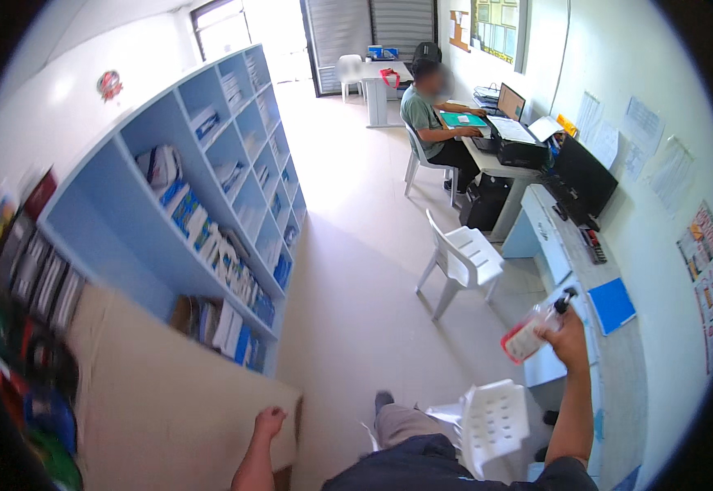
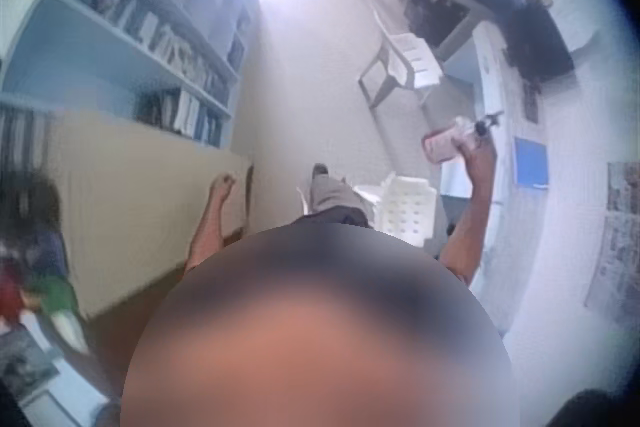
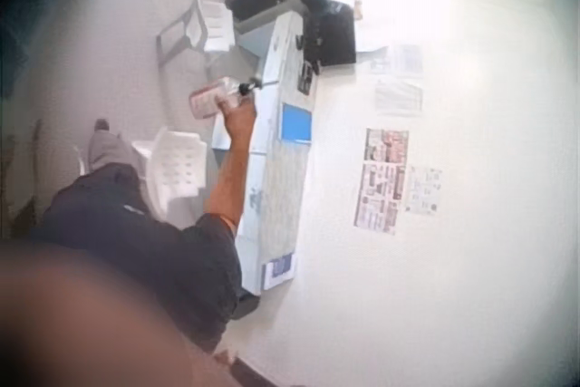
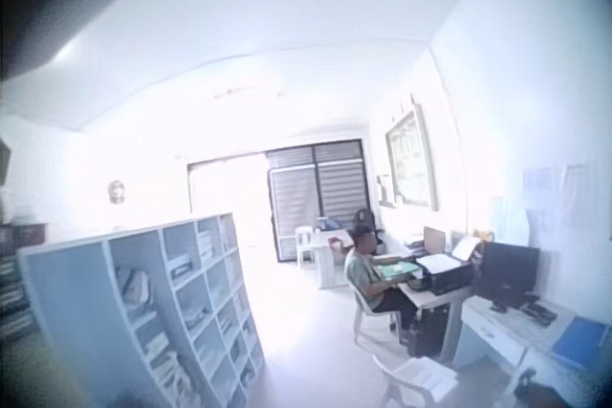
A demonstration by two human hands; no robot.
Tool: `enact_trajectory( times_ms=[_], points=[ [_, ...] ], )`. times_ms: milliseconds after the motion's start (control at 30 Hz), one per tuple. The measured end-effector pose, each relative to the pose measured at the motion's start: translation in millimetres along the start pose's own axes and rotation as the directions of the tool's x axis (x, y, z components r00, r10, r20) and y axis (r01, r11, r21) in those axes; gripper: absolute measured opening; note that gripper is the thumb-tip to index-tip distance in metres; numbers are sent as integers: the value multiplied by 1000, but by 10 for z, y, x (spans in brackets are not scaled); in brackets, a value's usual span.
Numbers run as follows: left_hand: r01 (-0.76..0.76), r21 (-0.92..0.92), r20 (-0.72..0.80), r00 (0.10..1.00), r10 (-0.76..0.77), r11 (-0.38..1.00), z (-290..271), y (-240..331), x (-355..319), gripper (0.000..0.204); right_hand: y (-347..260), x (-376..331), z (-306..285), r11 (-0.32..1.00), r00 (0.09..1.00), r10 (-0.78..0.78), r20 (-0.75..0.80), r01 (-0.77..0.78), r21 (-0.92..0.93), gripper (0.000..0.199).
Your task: The person walks from an office to an outdoor covered area and rummages through a yellow bin of tools and parts. They pick up and inspect several small white cylindrical objects and other items, then place them back into the bin.
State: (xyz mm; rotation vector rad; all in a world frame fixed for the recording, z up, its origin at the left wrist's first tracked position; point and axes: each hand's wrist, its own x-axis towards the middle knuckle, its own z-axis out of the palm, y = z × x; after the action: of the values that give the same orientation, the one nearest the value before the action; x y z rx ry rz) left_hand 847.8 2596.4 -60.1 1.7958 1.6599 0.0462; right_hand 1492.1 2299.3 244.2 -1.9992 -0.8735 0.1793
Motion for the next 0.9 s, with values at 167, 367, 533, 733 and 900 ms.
enact_trajectory(
  times_ms=[167,367,533,733,900],
  points=[
    [-173,-384,-178,978,111,907,-816,1273,2141,30,528,678,1659,922,916,377,139,-356,-154,58],
    [154,160,325,925,-200,975,-623,1144,2701,41,-10,2446,3482,966,922,254,294,-224,-130,56],
    [441,201,500,721,-479,875,-445,958,3127,41,36,4345,4771,992,972,124,199,-121,-25,59],
    [457,232,531,680,-505,859,-563,1715,5549,47,1030,5837,5941,887,887,356,294,-221,-406,67],
    [134,192,351,916,-196,972,-1267,3741,8520,53,1920,6103,6119,647,688,700,192,-498,-578,65]
  ],
)
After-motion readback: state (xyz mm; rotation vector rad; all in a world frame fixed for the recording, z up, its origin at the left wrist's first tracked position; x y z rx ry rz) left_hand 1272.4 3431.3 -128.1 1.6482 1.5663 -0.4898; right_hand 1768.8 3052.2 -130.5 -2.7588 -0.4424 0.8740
